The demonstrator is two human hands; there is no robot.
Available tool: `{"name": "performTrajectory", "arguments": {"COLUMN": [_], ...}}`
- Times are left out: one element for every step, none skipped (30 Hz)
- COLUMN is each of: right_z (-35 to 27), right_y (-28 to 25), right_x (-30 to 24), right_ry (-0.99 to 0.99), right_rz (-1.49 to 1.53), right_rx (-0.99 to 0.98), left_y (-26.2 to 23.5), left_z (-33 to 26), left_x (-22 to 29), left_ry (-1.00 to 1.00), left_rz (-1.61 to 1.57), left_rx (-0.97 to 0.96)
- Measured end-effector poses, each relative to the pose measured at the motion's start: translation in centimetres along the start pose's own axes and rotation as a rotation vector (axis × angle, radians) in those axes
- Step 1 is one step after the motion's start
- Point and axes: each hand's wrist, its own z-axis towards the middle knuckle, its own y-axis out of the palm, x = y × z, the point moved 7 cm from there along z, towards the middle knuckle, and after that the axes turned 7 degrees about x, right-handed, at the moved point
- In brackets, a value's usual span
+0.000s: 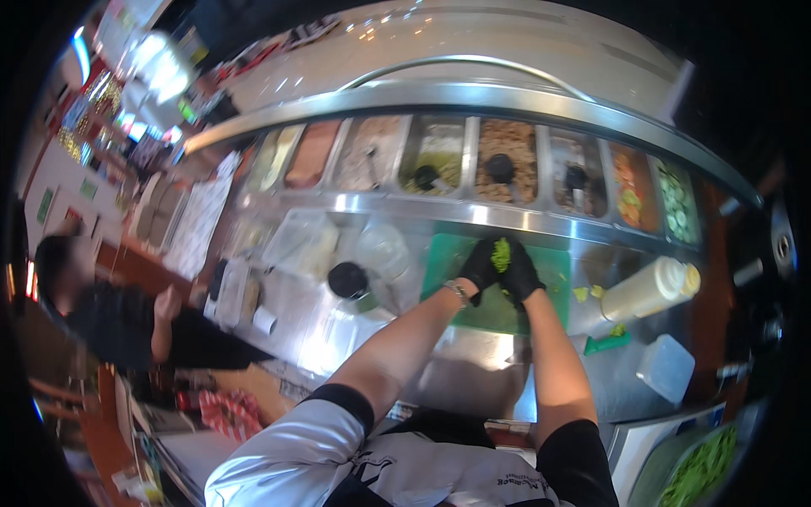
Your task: The person assembles salads by placing shredded cheese, cooked meat, and lettuce into plastic containers. They then chop lettuce and tomatoes on a cutting board and add them to the containers.
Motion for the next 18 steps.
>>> {"name": "performTrajectory", "arguments": {"right_z": [-0.6,-1.6,-2.2,-3.2,-5.0,-6.7,-8.3,-9.7,-11.3,-12.4,-13.5,-14.3,-15.2,-15.7,-15.3,-15.0,-14.6,-14.4], "right_y": [-0.1,-0.3,-0.1,0.2,-0.3,0.0,1.9,3.5,5.6,7.7,9.5,11.9,14.1,16.4,19.4,22.4,25.2,27.9], "right_x": [-1.1,-2.6,-3.3,-5.2,-8.6,-11.2,-12.2,-14.2,-15.7,-17.7,-20.2,-22.2,-24.5,-26.3,-27.1,-28.0,-28.0,-27.3], "right_ry": [-0.052,-0.111,0.026,0.037,-0.171,-0.219,0.041,0.124,0.265,0.232,0.050,-0.091,-0.313,-0.481,-0.524,-0.603,-0.613,-0.582], "right_rz": [-0.022,-0.095,0.032,0.141,-0.026,0.036,0.449,0.710,0.820,0.740,0.560,0.350,0.221,0.170,0.148,0.157,0.125,0.047], "right_rx": [0.039,0.040,0.026,0.024,0.016,-0.011,-0.091,-0.133,-0.216,-0.280,-0.328,-0.386,-0.394,-0.420,-0.499,-0.573,-0.710,-0.879], "left_y": [-0.8,-1.5,-3.9,-6.2,-7.3,-8.1,-9.9,-11.7,-13.2,-15.1,-16.2,-18.6,-21.4,-23.6,-25.3,-26.9,-27.6,-28.3], "left_z": [-1.0,-2.0,-3.9,-7.3,-9.2,-10.9,-13.5,-16.6,-19.1,-22.3,-25.3,-27.4,-29.4,-31.5,-33.2,-34.3,-35.6,-36.9], "left_x": [0.7,1.3,3.0,5.0,5.0,5.1,5.9,6.9,6.4,6.5,5.7,4.9,4.2,3.8,1.8,1.2,-0.2,-1.5], "left_ry": [-0.009,-0.049,-0.003,0.045,-0.079,-0.211,-0.234,-0.268,-0.307,-0.322,-0.466,-0.478,-0.456,-0.473,-0.607,-0.561,-0.656,-0.763], "left_rz": [-0.022,0.003,0.025,0.063,-0.090,-0.237,-0.345,-0.241,-0.602,-0.806,-1.239,-1.122,-0.842,-0.538,-0.410,-0.249,-0.172,-0.072], "left_rx": [0.060,0.076,0.353,0.611,0.598,0.553,0.625,0.665,0.616,0.583,0.729,0.726,0.714,0.766,0.773,0.695,0.610,0.521]}}
